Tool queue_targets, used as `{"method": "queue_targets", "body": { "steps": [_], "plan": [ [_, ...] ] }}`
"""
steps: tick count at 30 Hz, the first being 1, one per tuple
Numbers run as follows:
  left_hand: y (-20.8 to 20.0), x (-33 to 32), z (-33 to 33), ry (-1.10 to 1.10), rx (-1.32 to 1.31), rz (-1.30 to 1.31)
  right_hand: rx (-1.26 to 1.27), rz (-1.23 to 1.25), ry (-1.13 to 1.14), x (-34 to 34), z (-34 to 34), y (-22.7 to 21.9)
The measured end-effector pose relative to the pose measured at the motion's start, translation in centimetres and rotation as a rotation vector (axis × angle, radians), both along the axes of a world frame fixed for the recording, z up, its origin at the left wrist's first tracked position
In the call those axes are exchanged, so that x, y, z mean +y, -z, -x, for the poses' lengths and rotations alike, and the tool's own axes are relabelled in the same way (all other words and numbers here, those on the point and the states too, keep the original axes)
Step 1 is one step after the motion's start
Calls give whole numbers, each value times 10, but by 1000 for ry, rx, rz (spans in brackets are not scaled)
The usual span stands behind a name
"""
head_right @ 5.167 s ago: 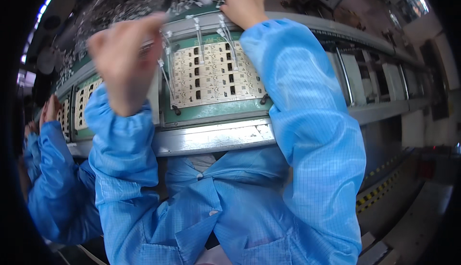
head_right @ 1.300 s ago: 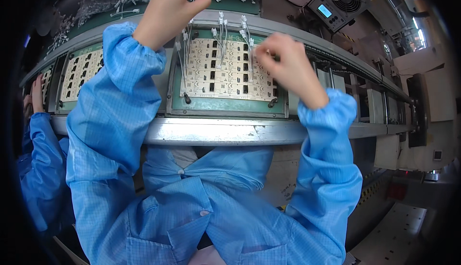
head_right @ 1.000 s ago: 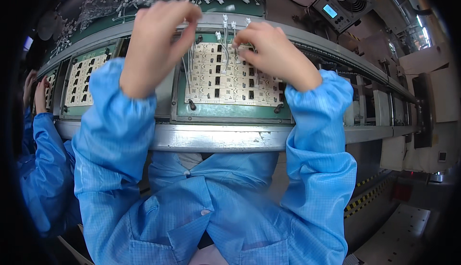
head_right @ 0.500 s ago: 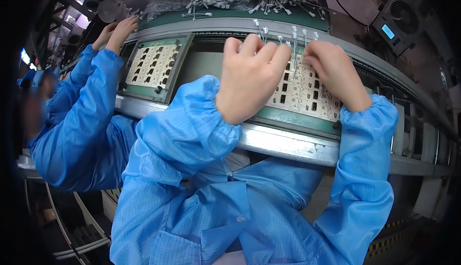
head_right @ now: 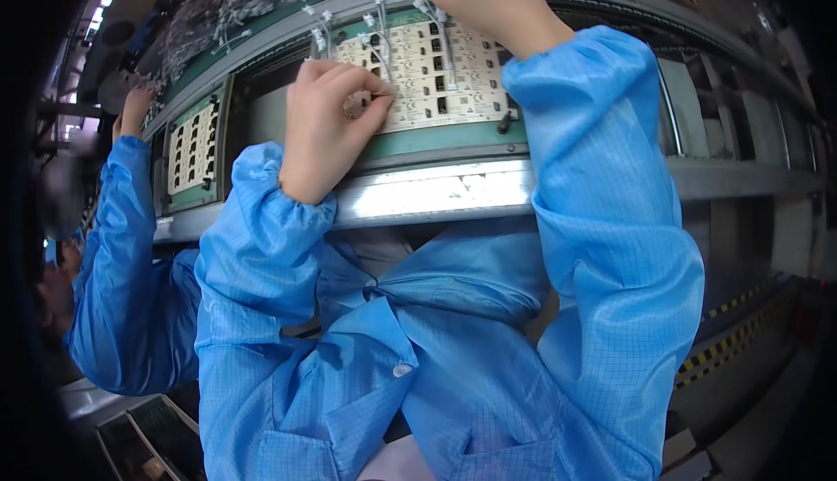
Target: Manually inserting components and connecting wires to circuit boards on a production assembly line.
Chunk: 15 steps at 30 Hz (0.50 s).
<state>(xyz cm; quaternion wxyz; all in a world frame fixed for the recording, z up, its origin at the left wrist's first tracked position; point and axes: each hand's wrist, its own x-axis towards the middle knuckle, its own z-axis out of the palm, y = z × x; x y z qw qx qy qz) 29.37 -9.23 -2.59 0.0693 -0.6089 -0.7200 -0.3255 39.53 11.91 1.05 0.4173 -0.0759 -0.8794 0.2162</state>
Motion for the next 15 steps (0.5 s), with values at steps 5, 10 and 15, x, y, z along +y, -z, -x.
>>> {"method": "queue_targets", "body": {
  "steps": [5,10,15],
  "plan": [
    [4,5,2,-45,59,34,21,-17,42,8,-2,3],
    [-1,5,9,-60,-44,120,45,-2,58,12,0,6],
    [0,6,10,-42,12,107,31,-2,47,14,3,7]
  ]
}}
